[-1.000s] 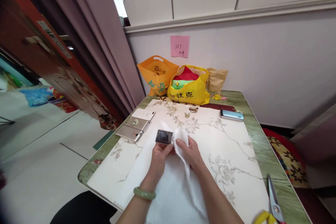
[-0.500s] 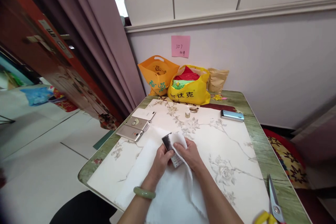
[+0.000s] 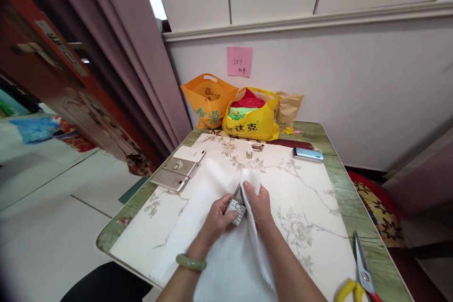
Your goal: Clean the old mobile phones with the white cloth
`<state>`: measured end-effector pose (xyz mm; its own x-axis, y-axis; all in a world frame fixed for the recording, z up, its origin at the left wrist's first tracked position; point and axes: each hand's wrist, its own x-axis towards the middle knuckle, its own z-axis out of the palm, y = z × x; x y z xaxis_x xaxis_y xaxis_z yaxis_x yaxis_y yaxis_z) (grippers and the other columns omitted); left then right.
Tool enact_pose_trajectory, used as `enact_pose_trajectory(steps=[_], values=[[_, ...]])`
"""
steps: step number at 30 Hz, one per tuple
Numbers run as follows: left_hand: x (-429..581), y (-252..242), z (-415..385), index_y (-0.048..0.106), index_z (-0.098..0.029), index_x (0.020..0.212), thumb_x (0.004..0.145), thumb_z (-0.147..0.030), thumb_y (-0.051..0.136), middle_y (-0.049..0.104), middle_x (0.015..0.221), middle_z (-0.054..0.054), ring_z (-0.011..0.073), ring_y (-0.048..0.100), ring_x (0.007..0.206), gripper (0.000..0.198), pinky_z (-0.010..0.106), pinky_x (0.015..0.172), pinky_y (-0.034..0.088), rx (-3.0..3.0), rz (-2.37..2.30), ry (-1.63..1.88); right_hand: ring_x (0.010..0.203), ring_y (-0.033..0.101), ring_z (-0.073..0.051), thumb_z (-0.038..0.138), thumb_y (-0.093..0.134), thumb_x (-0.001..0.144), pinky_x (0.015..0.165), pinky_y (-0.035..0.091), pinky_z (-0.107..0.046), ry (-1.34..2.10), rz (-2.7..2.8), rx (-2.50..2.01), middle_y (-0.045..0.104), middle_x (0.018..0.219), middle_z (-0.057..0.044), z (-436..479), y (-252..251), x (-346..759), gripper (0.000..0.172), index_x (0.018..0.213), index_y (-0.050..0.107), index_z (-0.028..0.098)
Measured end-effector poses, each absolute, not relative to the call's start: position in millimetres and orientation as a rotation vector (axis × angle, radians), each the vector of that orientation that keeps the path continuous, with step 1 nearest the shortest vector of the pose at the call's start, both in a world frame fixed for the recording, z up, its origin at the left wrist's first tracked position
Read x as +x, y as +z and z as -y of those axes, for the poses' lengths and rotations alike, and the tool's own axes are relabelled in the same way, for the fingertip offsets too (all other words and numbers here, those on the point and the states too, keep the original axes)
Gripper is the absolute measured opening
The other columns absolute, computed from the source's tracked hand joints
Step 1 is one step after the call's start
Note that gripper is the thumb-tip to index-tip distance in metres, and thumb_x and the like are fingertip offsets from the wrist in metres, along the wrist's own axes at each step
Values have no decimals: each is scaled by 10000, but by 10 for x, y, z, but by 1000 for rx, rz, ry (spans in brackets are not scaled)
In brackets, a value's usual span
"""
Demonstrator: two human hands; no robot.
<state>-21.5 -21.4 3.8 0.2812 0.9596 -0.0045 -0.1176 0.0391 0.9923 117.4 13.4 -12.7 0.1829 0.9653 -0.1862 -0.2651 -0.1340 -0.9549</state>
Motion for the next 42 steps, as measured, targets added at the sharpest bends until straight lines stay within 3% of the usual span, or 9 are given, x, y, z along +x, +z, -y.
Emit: enact_pose_trajectory(steps=[2, 7, 10, 14, 21, 27, 30, 35, 42], values=[[-228, 53, 219, 616, -143, 881, 735, -319, 673, 599, 716, 3, 105, 515, 607, 235, 210, 561, 417, 1249, -945, 1045, 564, 585, -165, 566, 743, 634, 523, 466, -262, 1270, 739, -1233, 674, 659, -34, -155, -145, 1196, 510, 854, 662, 113], [-220, 8, 187, 543, -173, 819, 785, -460, 619, 543, 557, -42, 81, 437, 398, 299, 201, 385, 344, 972, -1208, 1248, 685, 645, -215, 567, 769, 593, 611, 505, -294, 1240, 731, -1244, 720, 805, -77, -175, -129, 1222, 588, 945, 663, 108], [-226, -24, 144, 529, -175, 816, 783, -471, 626, 582, 593, -29, 101, 526, 462, 313, 214, 455, 422, 809, -1262, 1464, 757, 657, -234, 553, 780, 585, 662, 511, -304, 1240, 771, -1249, 727, 874, -95, -174, -103, 1213, 620, 1000, 655, 109], [-243, -20, 127, 600, -151, 900, 745, -388, 700, 626, 722, -8, 82, 552, 570, 300, 208, 578, 461, 821, -1192, 1473, 742, 658, -239, 550, 793, 558, 655, 512, -312, 1298, 827, -1227, 730, 852, -86, -161, -84, 1185, 631, 1003, 657, 124], [-201, 28, 182, 560, -170, 907, 818, -462, 595, 597, 617, -25, 108, 545, 509, 308, 228, 516, 457, 868, -1196, 1416, 634, 602, -178, 514, 764, 637, 587, 470, -268, 1350, 845, -1140, 686, 733, -26, -113, -101, 1166, 475, 909, 641, 145], [-204, 15, 191, 562, -171, 803, 771, -493, 635, 496, 494, -63, 72, 415, 364, 332, 186, 356, 298, 918, -1267, 1287, 587, 579, -181, 538, 704, 703, 549, 466, -281, 1391, 893, -1128, 655, 681, -28, -79, -71, 1151, 427, 860, 621, 149], [-207, 7, 184, 566, -173, 801, 777, -499, 631, 438, 462, -81, 75, 408, 386, 334, 187, 381, 315, 902, -1328, 1345, 618, 588, -185, 520, 669, 746, 577, 472, -280, 1429, 1176, -1064, 657, 704, -27, -61, -33, 1132, 391, 881, 627, 155], [-210, -23, 151, 549, -183, 843, 783, -479, 634, 530, 593, -61, 82, 476, 504, 313, 201, 509, 409, 810, -1352, 1524, 744, 610, -192, 482, 648, 773, 675, 482, -276, 1330, 1497, -1048, 680, 821, -22, -59, -8, 1154, 364, 975, 657, 179], [-144, -2, 192, 553, -184, 964, 770, -391, 680, 624, 726, -5, 113, 541, 589, 311, 219, 543, 419, 1028, -1115, 1289, 616, 603, -194, 565, 689, 712, 543, 480, -282, 1435, 1104, -1084, 675, 755, -45, -56, -54, 1137, 511, 1010, 625, 154]])
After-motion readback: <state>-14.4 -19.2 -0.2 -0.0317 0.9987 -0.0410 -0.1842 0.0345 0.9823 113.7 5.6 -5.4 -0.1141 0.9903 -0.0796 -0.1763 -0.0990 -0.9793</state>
